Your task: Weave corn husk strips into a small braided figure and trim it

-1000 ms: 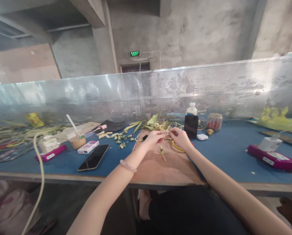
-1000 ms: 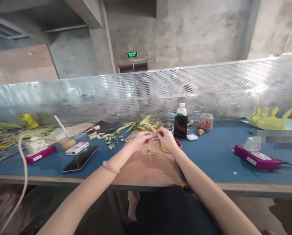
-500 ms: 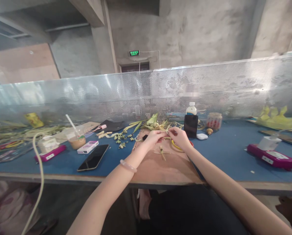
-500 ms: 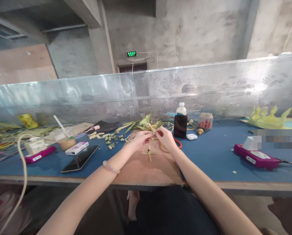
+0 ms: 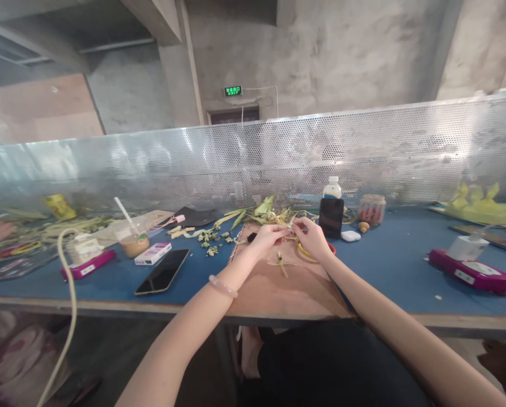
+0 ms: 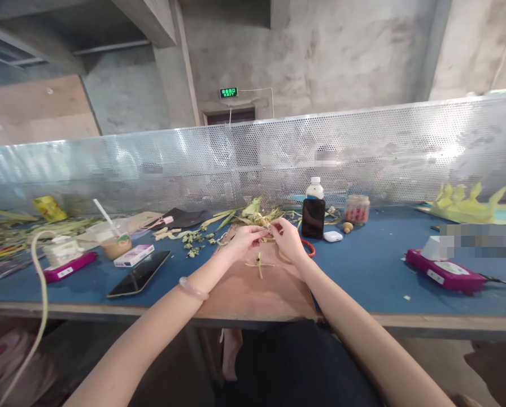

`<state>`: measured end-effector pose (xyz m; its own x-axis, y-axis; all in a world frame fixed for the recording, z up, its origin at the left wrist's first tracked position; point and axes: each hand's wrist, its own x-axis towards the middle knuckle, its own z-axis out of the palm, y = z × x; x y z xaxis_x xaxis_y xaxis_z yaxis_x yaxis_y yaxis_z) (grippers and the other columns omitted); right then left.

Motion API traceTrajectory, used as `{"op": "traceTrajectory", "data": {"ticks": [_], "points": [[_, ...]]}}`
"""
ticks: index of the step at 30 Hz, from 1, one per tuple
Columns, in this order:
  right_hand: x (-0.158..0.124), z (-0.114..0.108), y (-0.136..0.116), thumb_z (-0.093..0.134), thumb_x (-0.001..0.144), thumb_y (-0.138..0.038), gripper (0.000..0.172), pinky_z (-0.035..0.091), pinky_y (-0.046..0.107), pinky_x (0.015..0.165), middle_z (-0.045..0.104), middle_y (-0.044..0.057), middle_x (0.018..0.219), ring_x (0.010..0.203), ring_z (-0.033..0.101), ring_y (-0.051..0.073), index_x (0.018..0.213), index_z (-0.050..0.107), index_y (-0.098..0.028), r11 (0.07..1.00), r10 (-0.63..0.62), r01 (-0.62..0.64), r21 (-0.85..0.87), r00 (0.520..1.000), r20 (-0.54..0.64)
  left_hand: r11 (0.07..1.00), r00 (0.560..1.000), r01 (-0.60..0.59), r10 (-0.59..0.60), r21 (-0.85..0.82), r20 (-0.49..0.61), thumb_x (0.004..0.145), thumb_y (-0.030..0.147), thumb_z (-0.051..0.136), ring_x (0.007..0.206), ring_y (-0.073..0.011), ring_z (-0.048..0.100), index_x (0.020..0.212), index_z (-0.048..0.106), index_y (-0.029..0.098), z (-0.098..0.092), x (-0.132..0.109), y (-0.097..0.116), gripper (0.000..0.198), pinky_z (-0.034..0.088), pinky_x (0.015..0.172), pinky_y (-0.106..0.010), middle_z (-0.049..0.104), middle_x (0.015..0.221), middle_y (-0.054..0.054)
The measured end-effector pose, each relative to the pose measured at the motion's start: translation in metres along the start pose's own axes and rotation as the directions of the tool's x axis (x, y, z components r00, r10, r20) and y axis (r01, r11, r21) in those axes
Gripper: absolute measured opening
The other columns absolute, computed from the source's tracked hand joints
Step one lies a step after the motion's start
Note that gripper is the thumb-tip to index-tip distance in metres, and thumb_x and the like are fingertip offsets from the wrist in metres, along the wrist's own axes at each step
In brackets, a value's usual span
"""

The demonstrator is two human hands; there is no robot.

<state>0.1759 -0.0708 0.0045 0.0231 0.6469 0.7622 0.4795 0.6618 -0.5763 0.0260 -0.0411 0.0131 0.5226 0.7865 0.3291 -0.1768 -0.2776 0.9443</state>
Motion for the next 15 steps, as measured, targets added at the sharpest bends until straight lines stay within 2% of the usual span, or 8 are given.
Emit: {"op": "traceTrajectory", "data": {"ticks": [6, 11, 15], "points": [[0.0024, 0.0003, 0.0032, 0.053, 0.075, -0.032, 0.015, 0.042, 0.024, 0.052, 0.061, 0.002, 0.071, 0.056, 0.054, 0.013, 0.076, 0.058, -0.017, 0.996, 0.054, -0.055, 0.076, 0.998, 0.011, 0.996, 0.999, -0.048, 0.049, 0.072, -0.02, 0.063, 0.035, 0.07, 0.054, -0.0066, 0.044, 0.081, 0.068, 0.011, -0.0047, 0.0033, -0.0052, 0.03, 0.031, 0.054, -0.021, 0.059, 0.066, -0.001], [0.0046, 0.0023, 0.007, 0.055, 0.073, -0.038, 0.021, 0.039, 0.023, 0.042, 0.058, 0.0, 0.062, 0.045, 0.05, 0.011, 0.073, 0.057, -0.017, 0.977, 0.119, -0.122, 0.177, 0.993, 0.028, 0.988, 0.996, -0.081, 0.083, 0.129, -0.012, 0.067, 0.034, 0.067, 0.054, -0.0063, 0.045, 0.089, 0.068, 0.012, -0.0054, 0.0039, -0.0051, 0.031, 0.032, 0.053, -0.02, 0.063, 0.073, -0.004], [0.0055, 0.002, 0.0042, 0.057, 0.072, -0.041, 0.025, 0.039, 0.022, 0.04, 0.057, 0.0, 0.059, 0.043, 0.05, 0.01, 0.073, 0.056, -0.017, 0.951, 0.173, -0.179, 0.253, 0.984, 0.046, 0.977, 0.992, -0.118, 0.123, 0.18, -0.016, 0.069, 0.033, 0.065, 0.058, -0.0086, 0.05, 0.089, 0.067, 0.012, -0.0028, 0.0026, -0.001, 0.03, 0.036, 0.055, -0.021, 0.066, 0.077, -0.006]]}}
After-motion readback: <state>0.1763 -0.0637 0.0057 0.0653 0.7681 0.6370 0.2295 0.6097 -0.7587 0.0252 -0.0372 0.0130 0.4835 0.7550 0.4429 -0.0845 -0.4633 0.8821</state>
